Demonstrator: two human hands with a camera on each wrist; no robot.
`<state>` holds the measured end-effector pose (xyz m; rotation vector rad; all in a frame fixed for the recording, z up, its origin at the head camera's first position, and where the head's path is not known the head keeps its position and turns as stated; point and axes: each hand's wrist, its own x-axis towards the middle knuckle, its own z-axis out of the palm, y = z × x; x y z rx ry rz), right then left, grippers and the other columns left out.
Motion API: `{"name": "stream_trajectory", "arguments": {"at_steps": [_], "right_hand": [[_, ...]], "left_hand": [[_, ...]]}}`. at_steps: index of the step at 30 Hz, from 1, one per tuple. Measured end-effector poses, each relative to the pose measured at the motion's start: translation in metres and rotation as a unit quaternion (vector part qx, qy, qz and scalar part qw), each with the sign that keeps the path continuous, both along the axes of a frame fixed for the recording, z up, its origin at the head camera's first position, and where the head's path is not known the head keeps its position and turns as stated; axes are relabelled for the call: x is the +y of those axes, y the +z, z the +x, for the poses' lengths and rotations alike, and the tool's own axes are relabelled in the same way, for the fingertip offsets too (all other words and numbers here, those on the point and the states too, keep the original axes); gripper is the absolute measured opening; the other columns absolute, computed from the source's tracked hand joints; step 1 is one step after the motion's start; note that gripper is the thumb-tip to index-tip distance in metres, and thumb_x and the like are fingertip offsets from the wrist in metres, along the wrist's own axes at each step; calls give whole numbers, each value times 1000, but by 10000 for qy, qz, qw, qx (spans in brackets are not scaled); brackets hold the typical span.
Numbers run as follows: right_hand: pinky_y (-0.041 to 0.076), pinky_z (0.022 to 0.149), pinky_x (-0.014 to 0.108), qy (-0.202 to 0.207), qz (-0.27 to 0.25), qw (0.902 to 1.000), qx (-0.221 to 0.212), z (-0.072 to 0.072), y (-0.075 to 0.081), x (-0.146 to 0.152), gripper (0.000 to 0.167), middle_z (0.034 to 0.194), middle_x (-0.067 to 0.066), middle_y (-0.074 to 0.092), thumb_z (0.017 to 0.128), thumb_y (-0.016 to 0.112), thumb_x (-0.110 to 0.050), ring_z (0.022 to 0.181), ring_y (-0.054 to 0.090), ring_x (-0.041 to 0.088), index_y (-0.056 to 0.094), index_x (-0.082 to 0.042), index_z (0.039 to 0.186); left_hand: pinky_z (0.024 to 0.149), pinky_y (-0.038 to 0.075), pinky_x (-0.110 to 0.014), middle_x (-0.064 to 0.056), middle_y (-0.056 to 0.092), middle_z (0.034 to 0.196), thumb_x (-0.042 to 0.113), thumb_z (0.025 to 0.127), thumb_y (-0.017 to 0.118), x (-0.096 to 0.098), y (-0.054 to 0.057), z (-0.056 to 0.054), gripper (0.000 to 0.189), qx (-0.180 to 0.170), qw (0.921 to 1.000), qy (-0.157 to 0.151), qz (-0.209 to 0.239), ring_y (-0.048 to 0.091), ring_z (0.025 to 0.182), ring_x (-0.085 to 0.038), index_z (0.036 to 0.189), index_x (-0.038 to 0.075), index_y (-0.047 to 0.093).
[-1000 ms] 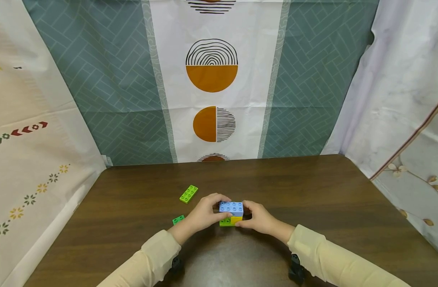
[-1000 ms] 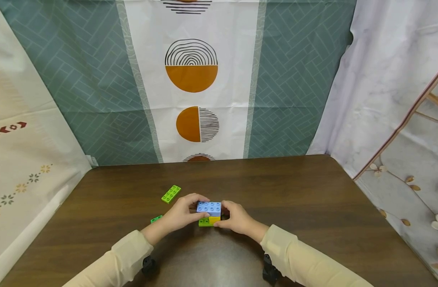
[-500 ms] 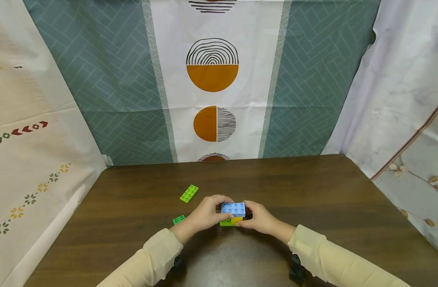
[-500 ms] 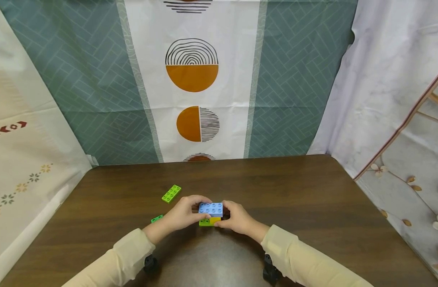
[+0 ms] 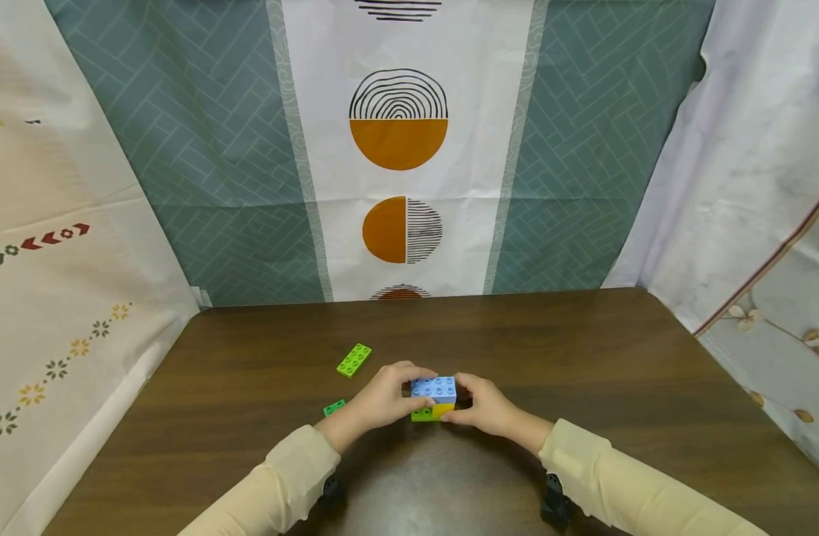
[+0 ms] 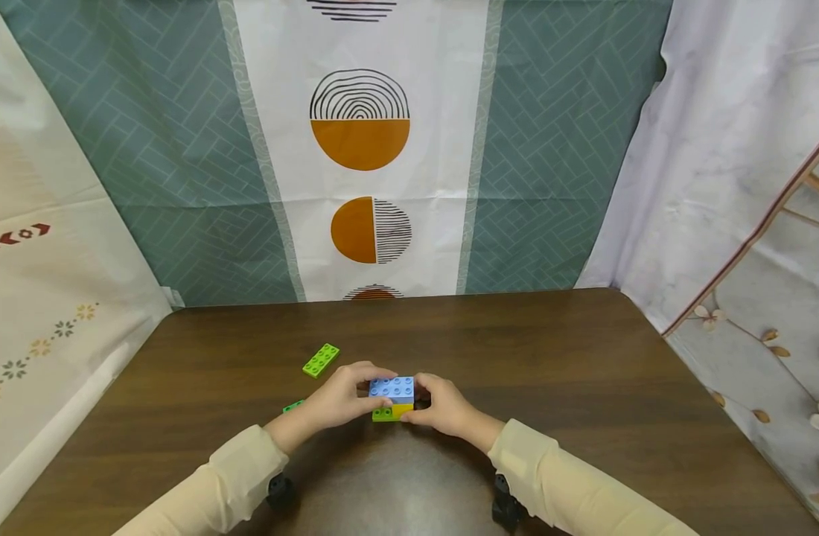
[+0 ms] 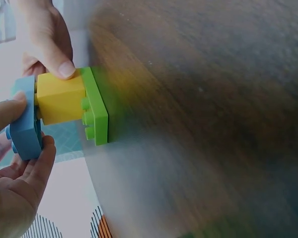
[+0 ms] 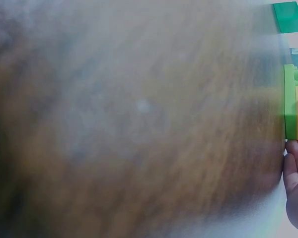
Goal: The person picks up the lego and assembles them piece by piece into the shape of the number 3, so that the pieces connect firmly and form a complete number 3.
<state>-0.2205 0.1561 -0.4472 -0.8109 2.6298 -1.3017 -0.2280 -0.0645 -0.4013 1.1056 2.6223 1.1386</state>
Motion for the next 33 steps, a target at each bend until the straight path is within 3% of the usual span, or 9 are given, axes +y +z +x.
{"name": "stream_trajectory", "arguments": {"at_steps": [12,22,33], "right_hand": [[52,80,30,-12,-73,10000,-58,1,-3,-1,34,100,6,63,80,77,-19,89,59,16,59,-4,104],[52,80,30,59,-169,9998,-121,2,0,1,34,100,8,64,81,76,-18,88,60,17,60,-2,107],[52,79,27,30,-148,9997,-173,0,5,1,36,102,9,64,81,76,-18,88,60,15,61,-1,109]], "left_hand": [[71,48,-19,-8,64,104,13,85,71,-1,1,-3,36,-203,9995,-230,-40,54,85,-14,117,1,64],[72,49,-18,-8,63,102,13,85,71,0,-2,-5,36,-161,9997,-194,-62,55,85,-13,118,0,63],[74,52,-23,-9,62,102,12,85,71,3,3,-4,37,-116,9998,-140,-90,56,85,-14,119,0,63]]}}
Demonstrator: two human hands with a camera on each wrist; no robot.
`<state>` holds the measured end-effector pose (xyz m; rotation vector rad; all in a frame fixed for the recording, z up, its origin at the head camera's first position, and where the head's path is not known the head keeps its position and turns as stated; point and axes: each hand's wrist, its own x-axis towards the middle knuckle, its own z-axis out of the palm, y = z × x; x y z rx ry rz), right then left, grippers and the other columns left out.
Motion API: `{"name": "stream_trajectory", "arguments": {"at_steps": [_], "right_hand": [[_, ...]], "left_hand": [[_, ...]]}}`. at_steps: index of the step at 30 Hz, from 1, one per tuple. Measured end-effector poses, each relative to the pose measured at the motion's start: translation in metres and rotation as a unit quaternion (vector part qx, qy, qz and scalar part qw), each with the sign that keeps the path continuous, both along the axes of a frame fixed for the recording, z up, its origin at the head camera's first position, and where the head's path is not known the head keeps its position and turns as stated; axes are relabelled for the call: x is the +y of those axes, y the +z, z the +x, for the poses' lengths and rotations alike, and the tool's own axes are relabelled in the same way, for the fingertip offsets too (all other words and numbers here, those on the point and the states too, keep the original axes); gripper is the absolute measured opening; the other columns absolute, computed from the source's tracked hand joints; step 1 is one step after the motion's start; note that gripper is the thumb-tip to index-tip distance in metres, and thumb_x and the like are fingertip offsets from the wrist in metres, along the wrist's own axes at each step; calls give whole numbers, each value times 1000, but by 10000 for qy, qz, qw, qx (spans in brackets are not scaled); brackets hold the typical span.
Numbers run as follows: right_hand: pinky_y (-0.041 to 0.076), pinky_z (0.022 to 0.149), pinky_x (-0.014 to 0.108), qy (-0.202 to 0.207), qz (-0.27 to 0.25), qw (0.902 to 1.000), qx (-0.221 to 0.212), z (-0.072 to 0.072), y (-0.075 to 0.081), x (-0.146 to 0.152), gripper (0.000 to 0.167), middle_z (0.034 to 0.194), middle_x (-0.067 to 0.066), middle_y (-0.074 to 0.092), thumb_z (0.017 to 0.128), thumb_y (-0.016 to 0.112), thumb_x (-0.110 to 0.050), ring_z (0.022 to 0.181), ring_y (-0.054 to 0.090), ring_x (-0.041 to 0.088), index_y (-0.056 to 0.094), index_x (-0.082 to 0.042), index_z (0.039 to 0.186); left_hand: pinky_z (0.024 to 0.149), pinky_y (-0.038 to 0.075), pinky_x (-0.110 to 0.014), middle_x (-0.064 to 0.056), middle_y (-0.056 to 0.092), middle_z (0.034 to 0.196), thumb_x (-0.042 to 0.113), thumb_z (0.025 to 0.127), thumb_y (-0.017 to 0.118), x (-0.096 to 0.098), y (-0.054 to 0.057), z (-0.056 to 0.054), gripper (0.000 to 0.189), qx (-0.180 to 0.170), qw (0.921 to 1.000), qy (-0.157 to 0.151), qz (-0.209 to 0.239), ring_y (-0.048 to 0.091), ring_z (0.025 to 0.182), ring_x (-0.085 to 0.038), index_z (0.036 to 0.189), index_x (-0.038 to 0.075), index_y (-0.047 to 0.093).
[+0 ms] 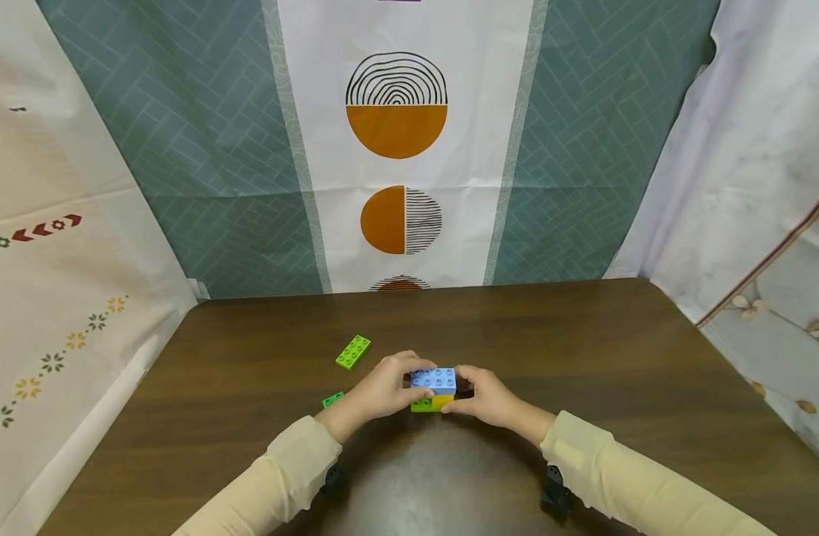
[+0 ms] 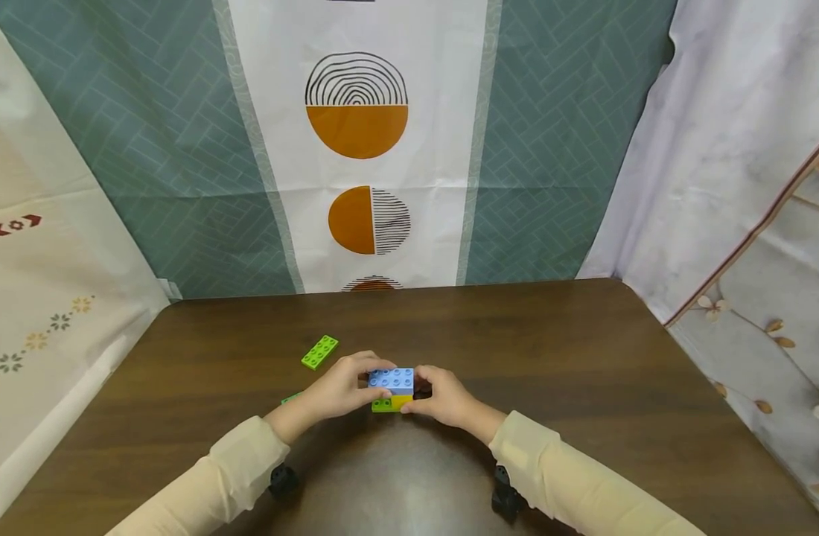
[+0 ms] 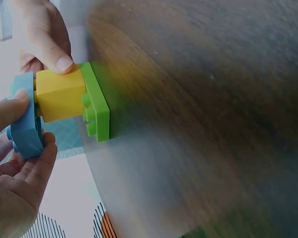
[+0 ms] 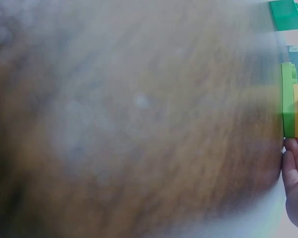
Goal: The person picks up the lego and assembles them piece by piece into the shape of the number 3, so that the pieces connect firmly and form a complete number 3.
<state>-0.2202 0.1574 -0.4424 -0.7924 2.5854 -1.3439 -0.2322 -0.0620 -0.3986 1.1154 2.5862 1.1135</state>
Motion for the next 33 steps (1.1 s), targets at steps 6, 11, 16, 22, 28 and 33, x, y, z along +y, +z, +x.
{"name": "stream_trajectory", "arguments": {"at_steps": [6,11,16,22,28,33], "right_hand": [[52,79,26,-35,46,10000,49,0,-1,-3,37,102,9,64,81,76,-18,89,60,15,61,-1,110],[52,82,29,-3,144,9998,100,0,-3,-4,40,105,9,64,81,76,-19,92,61,17,60,0,113],[53,84,34,42,265,9996,84,0,1,-2,40,106,9,64,81,76,-19,94,62,20,59,-1,113],[53,83,39,145,240,9994,186,-1,13,9,47,106,10,63,81,76,-20,95,61,24,55,-1,119],[53,82,40,189,-101,9991,368,-2,20,9,42,104,12,65,83,74,-17,94,63,26,59,-1,118],[54,80,35,128,-34,9988,468,1,22,5,36,101,9,65,83,74,-17,89,61,23,63,-1,112]], "left_hand": [[69,49,-18,-10,63,103,12,85,71,-2,2,0,36,68,10000,-34,-64,55,83,-14,118,-1,64],[68,48,-18,-8,64,101,12,84,73,-4,1,2,36,14,9999,76,-83,54,82,-13,116,0,65],[67,48,-19,-8,64,98,12,83,73,-2,0,2,36,23,9999,125,-13,54,81,-13,116,0,65],[67,48,-19,-9,64,100,11,84,72,1,1,2,36,50,9999,95,-2,55,82,-13,117,0,64],[68,47,-19,-7,63,99,13,83,73,0,0,3,36,45,9997,220,-45,53,81,-12,116,1,65],[68,48,-19,-7,64,101,12,83,73,-1,-3,4,34,127,9996,245,50,53,81,-13,115,2,65]]}}
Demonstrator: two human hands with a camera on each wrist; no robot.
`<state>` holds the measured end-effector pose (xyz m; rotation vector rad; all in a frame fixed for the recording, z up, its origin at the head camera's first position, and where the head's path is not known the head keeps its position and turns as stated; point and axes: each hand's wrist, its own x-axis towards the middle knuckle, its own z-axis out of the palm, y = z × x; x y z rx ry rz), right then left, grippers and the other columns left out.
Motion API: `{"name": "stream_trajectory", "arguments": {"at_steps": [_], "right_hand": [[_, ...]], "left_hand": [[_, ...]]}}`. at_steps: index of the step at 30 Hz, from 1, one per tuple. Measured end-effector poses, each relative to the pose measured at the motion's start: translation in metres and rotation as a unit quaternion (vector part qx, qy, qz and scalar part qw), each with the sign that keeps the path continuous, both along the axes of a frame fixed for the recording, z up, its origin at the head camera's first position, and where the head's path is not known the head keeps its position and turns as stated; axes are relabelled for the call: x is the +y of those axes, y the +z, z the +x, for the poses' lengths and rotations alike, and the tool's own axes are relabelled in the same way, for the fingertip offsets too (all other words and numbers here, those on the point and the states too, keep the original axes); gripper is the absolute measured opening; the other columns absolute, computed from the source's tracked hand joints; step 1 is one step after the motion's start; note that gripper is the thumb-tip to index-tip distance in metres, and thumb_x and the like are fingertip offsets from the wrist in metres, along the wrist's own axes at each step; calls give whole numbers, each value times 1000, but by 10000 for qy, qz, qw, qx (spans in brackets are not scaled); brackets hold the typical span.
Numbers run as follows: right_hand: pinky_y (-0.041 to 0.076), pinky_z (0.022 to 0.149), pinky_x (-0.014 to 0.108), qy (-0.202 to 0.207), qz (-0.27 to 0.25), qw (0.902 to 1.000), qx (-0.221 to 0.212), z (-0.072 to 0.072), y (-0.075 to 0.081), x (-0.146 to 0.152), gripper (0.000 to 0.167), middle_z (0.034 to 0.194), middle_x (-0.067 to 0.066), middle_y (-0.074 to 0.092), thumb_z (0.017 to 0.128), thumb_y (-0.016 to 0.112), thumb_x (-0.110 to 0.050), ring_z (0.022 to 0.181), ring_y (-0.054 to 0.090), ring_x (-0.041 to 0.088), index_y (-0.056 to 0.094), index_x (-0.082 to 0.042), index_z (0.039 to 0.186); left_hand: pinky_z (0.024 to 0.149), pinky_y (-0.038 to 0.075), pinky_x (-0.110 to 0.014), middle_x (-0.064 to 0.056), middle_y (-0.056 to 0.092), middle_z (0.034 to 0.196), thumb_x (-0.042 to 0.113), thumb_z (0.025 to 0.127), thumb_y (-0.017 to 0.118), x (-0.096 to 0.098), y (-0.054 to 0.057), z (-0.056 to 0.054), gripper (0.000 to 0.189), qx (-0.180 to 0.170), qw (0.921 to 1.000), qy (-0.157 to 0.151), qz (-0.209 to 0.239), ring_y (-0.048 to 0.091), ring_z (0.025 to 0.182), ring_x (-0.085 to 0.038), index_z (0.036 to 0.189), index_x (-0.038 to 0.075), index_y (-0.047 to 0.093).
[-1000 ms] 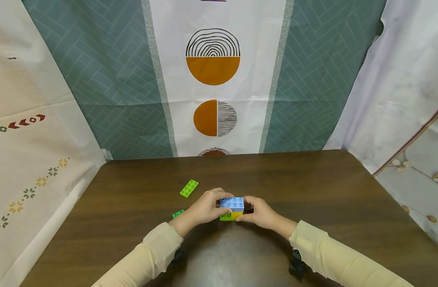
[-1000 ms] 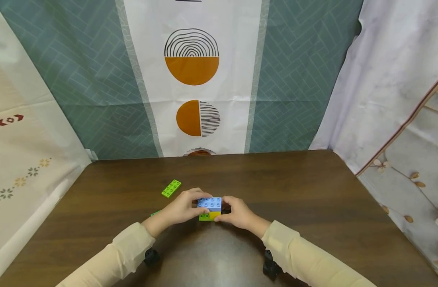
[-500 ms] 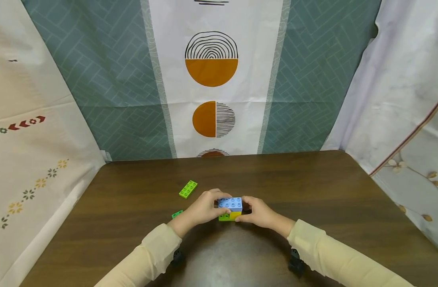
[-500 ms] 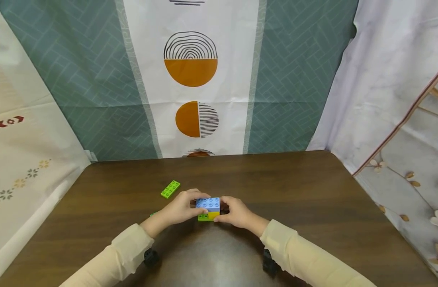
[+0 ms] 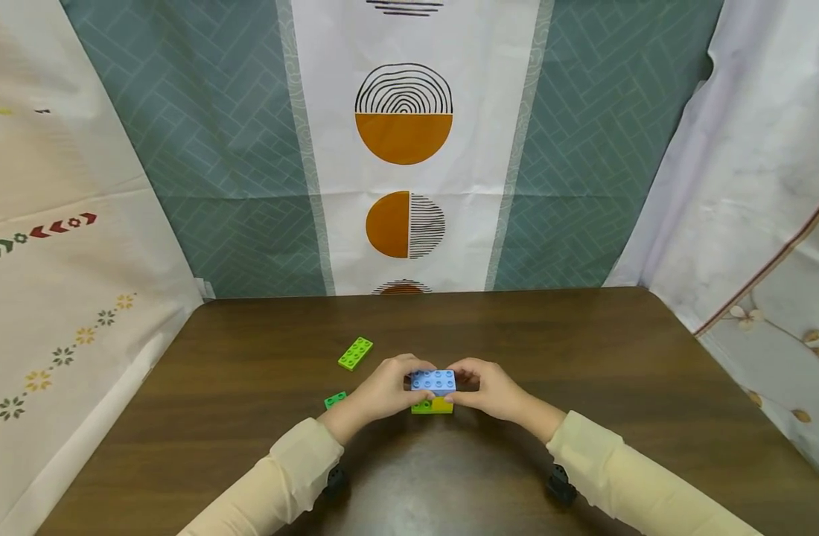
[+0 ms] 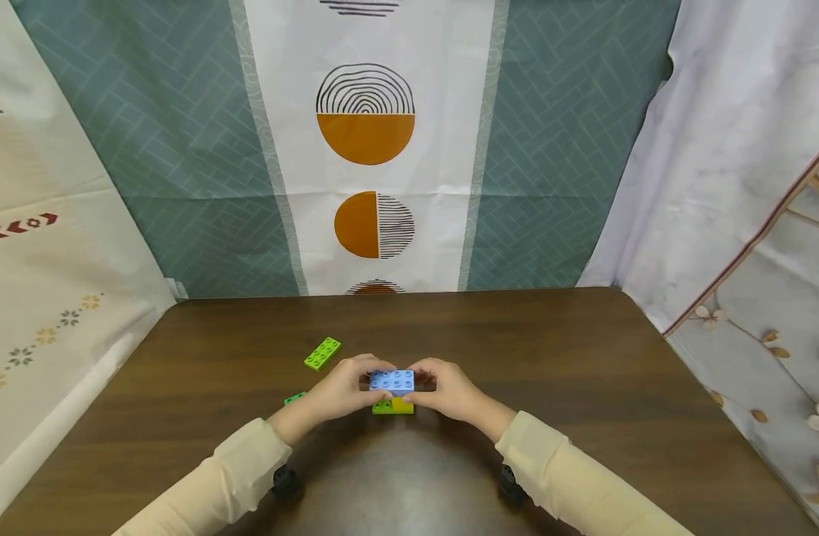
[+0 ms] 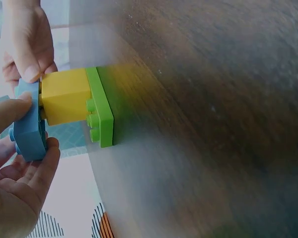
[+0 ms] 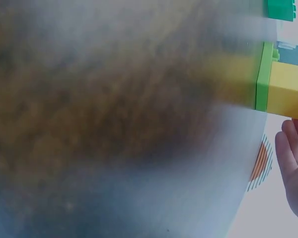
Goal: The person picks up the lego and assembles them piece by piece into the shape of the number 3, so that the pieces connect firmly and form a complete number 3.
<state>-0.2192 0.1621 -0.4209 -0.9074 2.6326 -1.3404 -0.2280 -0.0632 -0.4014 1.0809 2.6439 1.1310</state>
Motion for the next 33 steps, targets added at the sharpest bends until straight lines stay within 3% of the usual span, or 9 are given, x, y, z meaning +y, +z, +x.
{"name": "stream_trajectory", "arguments": {"at_steps": [8,16,24,33], "right_hand": [[53,78,32,26,106,9999,60,1,1,0,33,99,8,64,82,75,-16,85,59,20,64,-1,109],[55,77,34,275,117,9994,193,-3,2,0,31,96,7,63,82,74,-15,85,61,21,64,-1,108],[55,79,35,355,163,9992,120,-6,6,-1,29,96,7,62,83,73,-14,87,61,19,65,0,107],[55,76,33,369,518,9977,216,-6,13,-2,26,93,5,62,82,74,-13,86,62,19,67,-1,104]], "left_hand": [[80,53,-28,-10,62,113,13,81,75,-1,0,-2,43,-184,9997,21,-149,57,93,-18,119,-1,59],[65,48,-20,-8,65,98,13,81,75,0,4,-6,33,-556,9980,-36,-288,54,74,-11,109,0,63],[72,53,-25,-8,67,96,13,77,79,5,0,-8,34,-518,9983,197,-175,57,78,-11,104,1,64],[66,52,-21,-8,68,94,12,74,81,3,-2,-10,32,-574,9982,98,145,57,74,-9,100,0,67]]}}
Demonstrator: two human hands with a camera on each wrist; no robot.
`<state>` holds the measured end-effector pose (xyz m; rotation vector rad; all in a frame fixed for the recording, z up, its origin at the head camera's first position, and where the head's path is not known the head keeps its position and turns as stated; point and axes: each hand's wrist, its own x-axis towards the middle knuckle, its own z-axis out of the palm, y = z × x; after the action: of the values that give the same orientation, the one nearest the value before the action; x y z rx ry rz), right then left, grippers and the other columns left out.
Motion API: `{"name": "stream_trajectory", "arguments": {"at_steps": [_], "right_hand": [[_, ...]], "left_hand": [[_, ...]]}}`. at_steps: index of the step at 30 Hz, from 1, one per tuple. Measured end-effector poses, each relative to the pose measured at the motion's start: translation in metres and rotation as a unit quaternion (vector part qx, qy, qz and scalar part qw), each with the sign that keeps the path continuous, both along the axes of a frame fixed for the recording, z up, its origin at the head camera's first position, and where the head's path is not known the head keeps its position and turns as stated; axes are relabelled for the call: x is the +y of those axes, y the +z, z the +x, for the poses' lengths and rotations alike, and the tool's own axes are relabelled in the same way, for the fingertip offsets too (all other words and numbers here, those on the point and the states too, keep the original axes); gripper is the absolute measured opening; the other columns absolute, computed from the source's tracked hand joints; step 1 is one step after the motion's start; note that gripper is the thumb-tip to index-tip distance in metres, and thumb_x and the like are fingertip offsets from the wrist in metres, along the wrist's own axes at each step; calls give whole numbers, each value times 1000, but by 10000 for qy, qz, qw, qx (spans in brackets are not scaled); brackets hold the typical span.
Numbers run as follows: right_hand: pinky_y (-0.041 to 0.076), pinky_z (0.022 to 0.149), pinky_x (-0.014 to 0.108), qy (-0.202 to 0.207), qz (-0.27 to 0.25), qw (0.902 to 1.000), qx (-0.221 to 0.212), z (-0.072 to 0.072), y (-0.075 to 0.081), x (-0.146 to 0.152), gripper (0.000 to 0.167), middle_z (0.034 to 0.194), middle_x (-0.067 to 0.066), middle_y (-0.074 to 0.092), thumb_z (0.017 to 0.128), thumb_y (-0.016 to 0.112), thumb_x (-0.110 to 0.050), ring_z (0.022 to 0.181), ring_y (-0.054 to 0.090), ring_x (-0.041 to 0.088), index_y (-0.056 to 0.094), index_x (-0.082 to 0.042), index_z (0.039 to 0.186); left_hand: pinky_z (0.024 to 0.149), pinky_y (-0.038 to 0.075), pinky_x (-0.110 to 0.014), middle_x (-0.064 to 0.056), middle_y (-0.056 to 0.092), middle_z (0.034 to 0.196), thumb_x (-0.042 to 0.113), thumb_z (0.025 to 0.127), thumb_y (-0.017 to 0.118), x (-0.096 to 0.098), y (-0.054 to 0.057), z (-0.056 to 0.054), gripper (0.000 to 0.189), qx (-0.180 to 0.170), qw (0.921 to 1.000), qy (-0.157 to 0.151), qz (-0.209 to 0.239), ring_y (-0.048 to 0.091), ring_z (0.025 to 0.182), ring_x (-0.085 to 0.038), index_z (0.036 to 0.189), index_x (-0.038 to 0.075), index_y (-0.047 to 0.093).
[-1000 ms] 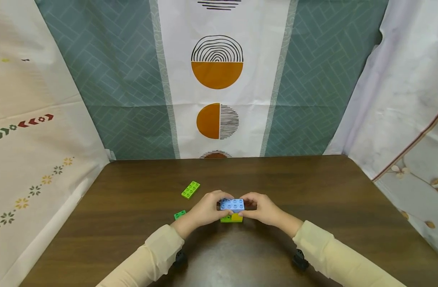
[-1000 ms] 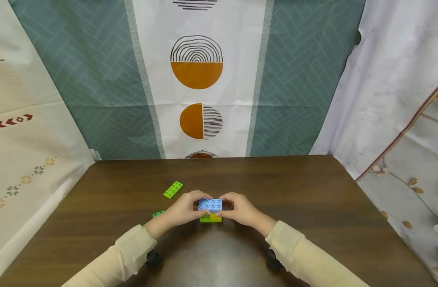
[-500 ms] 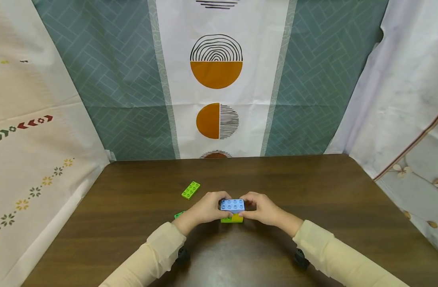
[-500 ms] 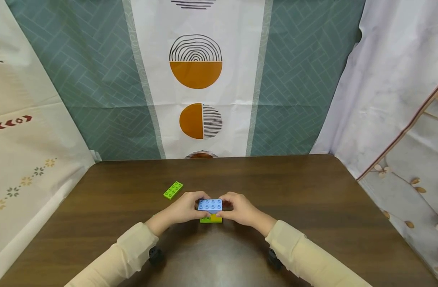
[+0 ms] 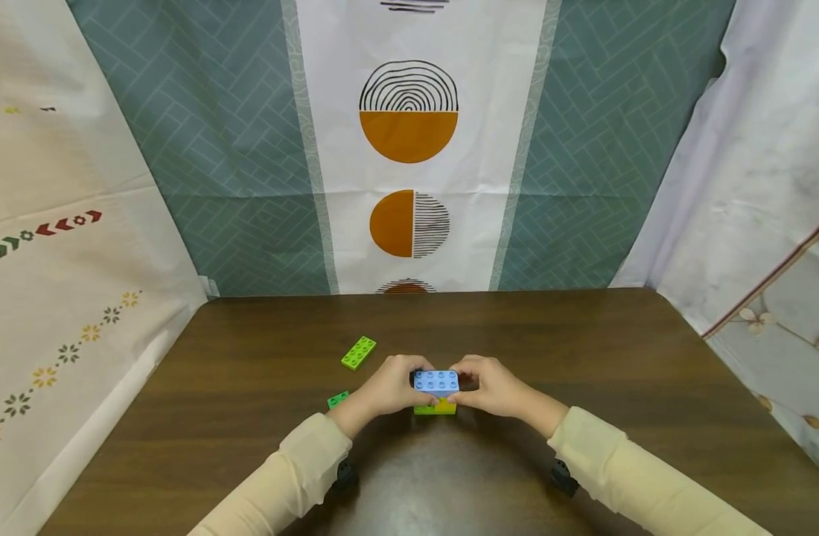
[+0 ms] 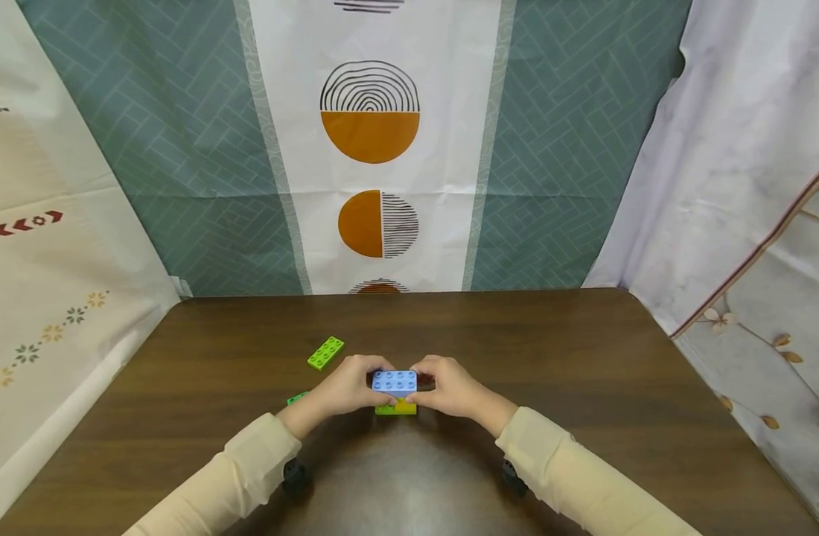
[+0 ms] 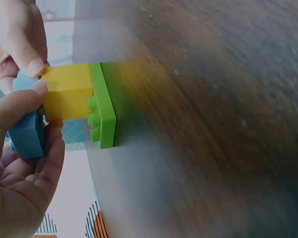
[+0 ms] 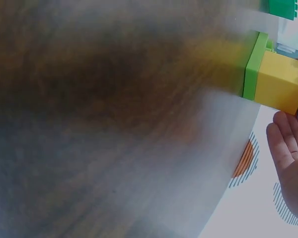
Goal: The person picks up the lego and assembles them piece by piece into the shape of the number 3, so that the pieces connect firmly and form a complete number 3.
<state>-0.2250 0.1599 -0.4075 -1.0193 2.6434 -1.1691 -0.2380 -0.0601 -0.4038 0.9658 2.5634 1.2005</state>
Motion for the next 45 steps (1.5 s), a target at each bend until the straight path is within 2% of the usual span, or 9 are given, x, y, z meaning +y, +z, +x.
{"name": "stream_trajectory", "arguments": {"at_steps": [6,11,19,24,31,39,45], "right_hand": [[54,75,27,-100,22,9999,-120,-1,3,0,25,91,4,62,80,75,-11,84,62,15,68,-1,102],[55,73,25,-181,-27,9994,-298,-1,1,-1,25,91,4,62,80,76,-11,83,62,12,69,-1,101],[55,75,26,-247,-151,9978,-595,-4,1,0,29,94,8,65,79,77,-10,84,64,16,69,2,104],[55,74,25,-223,-185,9967,-765,-5,-1,-1,32,96,10,65,79,77,-11,86,65,18,68,3,107],[56,74,27,-239,-106,9978,-610,-4,-3,0,32,96,9,65,79,77,-13,84,65,16,68,2,106],[56,74,28,-342,-306,9976,-509,-1,-4,3,31,96,11,66,79,77,-11,86,65,20,67,3,106],[55,74,27,-426,-378,9960,-691,0,-8,0,34,100,12,66,80,76,-12,85,63,19,66,3,109]], "left_hand": [[63,49,-18,-6,69,91,13,72,83,-1,-2,-4,31,-111,9996,17,259,56,71,-7,97,2,70],[65,50,-17,-6,69,93,13,73,83,-2,-7,-4,31,-292,9991,103,277,56,72,-6,99,2,70],[63,49,-17,-7,70,90,11,70,84,1,-1,-4,32,-293,9991,152,261,56,70,-8,97,0,70],[64,49,-17,-7,70,92,12,71,84,-2,-4,-2,33,-401,9985,281,229,57,71,-9,99,0,70],[62,48,-17,-8,70,91,11,71,84,0,-3,-2,33,-298,9991,169,254,56,70,-8,99,-1,70],[62,48,-17,-8,69,93,10,72,82,3,0,-1,33,-292,9992,141,233,56,72,-8,100,-1,69],[63,48,-17,-7,68,93,12,73,82,1,-3,-2,34,-175,9998,93,8,55,73,-8,101,-1,68]]}}
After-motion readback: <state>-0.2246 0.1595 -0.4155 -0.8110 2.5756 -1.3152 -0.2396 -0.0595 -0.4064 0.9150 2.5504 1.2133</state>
